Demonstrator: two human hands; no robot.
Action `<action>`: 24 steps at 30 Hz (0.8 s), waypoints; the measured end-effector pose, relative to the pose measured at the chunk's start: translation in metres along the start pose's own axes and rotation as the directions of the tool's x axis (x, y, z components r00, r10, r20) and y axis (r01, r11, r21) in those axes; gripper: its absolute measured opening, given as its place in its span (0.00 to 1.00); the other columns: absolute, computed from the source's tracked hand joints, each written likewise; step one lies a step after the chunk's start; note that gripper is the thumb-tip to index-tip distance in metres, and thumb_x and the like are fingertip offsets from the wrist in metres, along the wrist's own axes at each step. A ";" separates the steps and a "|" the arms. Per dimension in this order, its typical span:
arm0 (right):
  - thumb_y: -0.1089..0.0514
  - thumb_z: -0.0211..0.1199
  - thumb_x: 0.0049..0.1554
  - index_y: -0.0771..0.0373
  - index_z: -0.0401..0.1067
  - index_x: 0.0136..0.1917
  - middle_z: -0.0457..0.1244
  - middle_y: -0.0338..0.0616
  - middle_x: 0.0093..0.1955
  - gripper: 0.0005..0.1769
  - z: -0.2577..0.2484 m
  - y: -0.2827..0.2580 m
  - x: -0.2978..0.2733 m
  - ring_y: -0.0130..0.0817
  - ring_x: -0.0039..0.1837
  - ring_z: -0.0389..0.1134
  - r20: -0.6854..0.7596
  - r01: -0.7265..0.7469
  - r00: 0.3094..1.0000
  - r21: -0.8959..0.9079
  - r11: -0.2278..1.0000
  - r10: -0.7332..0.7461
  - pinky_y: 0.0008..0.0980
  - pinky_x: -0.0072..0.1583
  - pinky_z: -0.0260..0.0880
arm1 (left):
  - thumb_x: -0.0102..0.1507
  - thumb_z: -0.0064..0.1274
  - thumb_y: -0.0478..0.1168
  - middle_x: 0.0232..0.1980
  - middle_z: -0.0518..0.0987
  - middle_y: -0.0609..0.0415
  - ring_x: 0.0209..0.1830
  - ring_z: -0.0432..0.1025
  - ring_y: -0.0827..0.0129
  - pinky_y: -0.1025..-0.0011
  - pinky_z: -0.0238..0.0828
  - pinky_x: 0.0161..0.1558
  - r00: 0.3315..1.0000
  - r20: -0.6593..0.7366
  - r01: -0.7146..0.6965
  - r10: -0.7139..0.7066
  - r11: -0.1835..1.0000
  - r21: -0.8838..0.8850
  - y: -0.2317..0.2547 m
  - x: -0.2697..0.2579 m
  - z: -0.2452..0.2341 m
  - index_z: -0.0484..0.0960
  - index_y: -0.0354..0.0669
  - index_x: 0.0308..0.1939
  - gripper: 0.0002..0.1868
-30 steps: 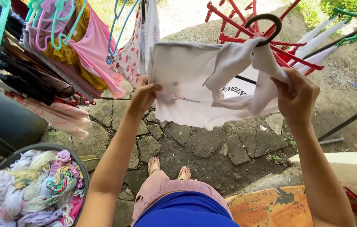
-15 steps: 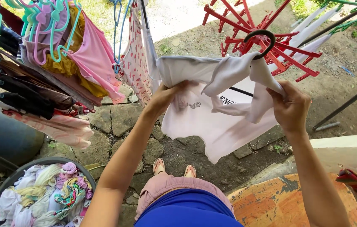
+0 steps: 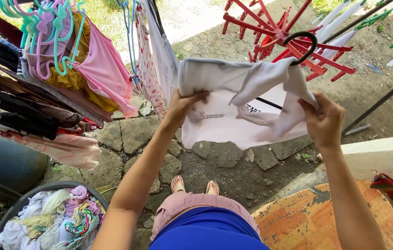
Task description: Hanging wet laundry on various types of hangers and drying racks outdoors.
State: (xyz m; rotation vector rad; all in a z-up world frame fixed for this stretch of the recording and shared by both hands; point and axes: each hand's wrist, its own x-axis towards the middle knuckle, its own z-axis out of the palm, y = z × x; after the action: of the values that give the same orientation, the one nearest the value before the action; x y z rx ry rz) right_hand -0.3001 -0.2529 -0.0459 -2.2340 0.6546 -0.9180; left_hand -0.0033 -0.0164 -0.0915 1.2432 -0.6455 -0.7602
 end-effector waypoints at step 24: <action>0.54 0.70 0.65 0.62 0.79 0.55 0.62 0.31 0.35 0.10 -0.001 0.014 -0.015 0.17 0.37 0.56 0.016 -0.102 0.995 -0.049 0.994 0.103 0.23 0.38 0.55 | 0.60 0.60 0.52 0.41 0.86 0.57 0.37 0.81 0.78 0.78 0.80 0.39 0.986 0.002 0.168 -0.168 0.986 0.015 -0.040 0.013 0.001 0.79 0.46 0.48 0.18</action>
State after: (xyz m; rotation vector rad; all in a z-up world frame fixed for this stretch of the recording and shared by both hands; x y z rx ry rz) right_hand -0.3132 -0.2537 -0.0615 -2.2255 0.7828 -0.8386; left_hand -0.0030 -0.0331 -0.1301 1.3219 -0.5550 -0.8985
